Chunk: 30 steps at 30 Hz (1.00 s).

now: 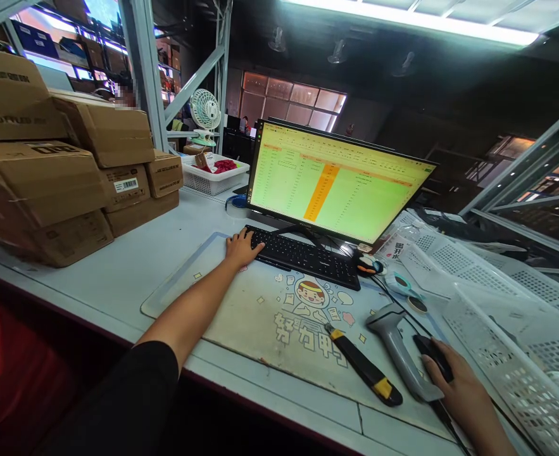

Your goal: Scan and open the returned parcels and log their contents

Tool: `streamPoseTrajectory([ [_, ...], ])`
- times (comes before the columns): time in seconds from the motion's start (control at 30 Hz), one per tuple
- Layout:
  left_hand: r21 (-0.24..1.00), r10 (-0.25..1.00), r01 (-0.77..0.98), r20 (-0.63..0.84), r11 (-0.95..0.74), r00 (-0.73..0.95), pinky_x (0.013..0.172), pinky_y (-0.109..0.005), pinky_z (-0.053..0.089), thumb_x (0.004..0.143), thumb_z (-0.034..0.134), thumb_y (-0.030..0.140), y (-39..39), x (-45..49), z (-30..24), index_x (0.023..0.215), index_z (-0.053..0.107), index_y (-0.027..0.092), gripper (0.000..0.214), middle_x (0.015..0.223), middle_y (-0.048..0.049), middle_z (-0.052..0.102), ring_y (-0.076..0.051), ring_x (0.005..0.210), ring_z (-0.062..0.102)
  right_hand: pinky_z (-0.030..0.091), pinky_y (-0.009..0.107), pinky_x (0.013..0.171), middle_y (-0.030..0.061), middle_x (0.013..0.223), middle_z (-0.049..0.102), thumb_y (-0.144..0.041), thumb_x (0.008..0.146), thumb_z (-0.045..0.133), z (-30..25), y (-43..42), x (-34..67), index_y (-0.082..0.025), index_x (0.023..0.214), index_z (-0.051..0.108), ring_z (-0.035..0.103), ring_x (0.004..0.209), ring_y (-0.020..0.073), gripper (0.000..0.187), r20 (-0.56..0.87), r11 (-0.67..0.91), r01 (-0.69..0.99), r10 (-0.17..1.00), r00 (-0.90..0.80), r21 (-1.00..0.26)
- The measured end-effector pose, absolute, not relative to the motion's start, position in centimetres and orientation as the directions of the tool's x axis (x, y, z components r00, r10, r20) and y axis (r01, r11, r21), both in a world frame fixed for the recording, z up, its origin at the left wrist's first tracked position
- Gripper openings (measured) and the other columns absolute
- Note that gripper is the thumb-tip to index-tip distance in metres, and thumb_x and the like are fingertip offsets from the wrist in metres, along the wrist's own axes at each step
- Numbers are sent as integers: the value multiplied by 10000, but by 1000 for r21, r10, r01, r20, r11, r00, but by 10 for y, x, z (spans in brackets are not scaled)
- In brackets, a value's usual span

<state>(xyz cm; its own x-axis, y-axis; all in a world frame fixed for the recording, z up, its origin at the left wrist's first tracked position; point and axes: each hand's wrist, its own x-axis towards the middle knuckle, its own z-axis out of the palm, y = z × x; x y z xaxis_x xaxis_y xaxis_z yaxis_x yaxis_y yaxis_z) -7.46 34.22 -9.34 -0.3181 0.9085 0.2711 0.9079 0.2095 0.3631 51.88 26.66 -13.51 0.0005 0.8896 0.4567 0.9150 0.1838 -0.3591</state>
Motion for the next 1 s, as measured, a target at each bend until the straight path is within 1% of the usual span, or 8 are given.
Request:
streamPoseTrajectory([
  [0.07, 362, 908, 908, 273, 209, -318, 1142, -523, 364, 973, 383, 678, 343, -75, -94, 1534, 486, 236, 722, 1681, -108, 353, -377, 1406, 456, 472, 584, 1119, 177, 1331, 677, -721, 792, 456, -136, 267, 519, -202, 1214, 626, 638, 1259, 377, 690, 461, 176, 917, 887, 10, -358],
  [0.2, 357, 908, 910, 275, 209, -316, 1138, -526, 368, 973, 383, 680, 343, -75, -95, 1533, 486, 239, 720, 1677, -107, 361, -379, 1400, 461, 513, 561, 1070, 171, 1267, 705, -701, 796, 468, -133, 266, 517, -208, 1175, 624, 666, 1209, 365, 642, 449, 166, 917, 893, 17, -364],
  [0.3, 358, 909, 910, 271, 209, -316, 1138, -525, 364, 973, 382, 683, 343, -75, -94, 1535, 486, 241, 722, 1679, -109, 358, -383, 1401, 460, 525, 562, 1044, 188, 1260, 704, -708, 782, 472, -131, 265, 515, -196, 1175, 620, 666, 1198, 376, 663, 427, 151, 913, 904, 27, -378],
  [0.47, 363, 912, 908, 263, 210, -316, 1146, -532, 355, 981, 382, 667, 341, -74, -92, 1544, 477, 222, 723, 1686, -110, 343, -377, 1410, 446, 497, 570, 1068, 204, 1300, 680, -719, 760, 457, -129, 264, 512, -171, 1203, 616, 642, 1225, 386, 723, 383, 100, 914, 921, 65, -394],
  [0.63, 372, 913, 905, 260, 206, -315, 1151, -538, 348, 989, 399, 648, 341, -74, -91, 1549, 471, 195, 724, 1683, -116, 347, -375, 1413, 442, 466, 547, 1102, 231, 1345, 650, -717, 747, 442, -132, 267, 515, -124, 1255, 613, 612, 1261, 386, 799, 353, 78, 916, 933, 73, -394],
  [0.8, 387, 907, 900, 273, 202, -321, 1147, -525, 349, 991, 418, 646, 340, -74, -92, 1541, 480, 199, 712, 1676, -137, 354, -380, 1409, 446, 437, 512, 1135, 208, 1337, 662, -687, 757, 468, -138, 271, 518, -141, 1241, 624, 610, 1260, 358, 746, 395, 129, 904, 918, 47, -408],
  [0.9, 387, 898, 902, 303, 190, -319, 1145, -523, 353, 991, 454, 618, 337, -73, -89, 1528, 495, 185, 692, 1666, -144, 369, -382, 1412, 441, 399, 513, 1169, 217, 1354, 648, -687, 755, 470, -136, 269, 516, -123, 1258, 625, 595, 1280, 358, 771, 392, 130, 894, 918, 55, -429],
  [1.0, 359, 865, 921, 402, 153, -300, 1159, -521, 340, 999, 495, 552, 333, -69, -80, 1485, 537, 160, 626, 1648, -161, 395, -373, 1408, 444, 411, 530, 1151, 223, 1346, 646, -693, 726, 482, -133, 270, 515, -122, 1244, 635, 597, 1266, 375, 786, 387, 123, 883, 919, 70, -452],
])
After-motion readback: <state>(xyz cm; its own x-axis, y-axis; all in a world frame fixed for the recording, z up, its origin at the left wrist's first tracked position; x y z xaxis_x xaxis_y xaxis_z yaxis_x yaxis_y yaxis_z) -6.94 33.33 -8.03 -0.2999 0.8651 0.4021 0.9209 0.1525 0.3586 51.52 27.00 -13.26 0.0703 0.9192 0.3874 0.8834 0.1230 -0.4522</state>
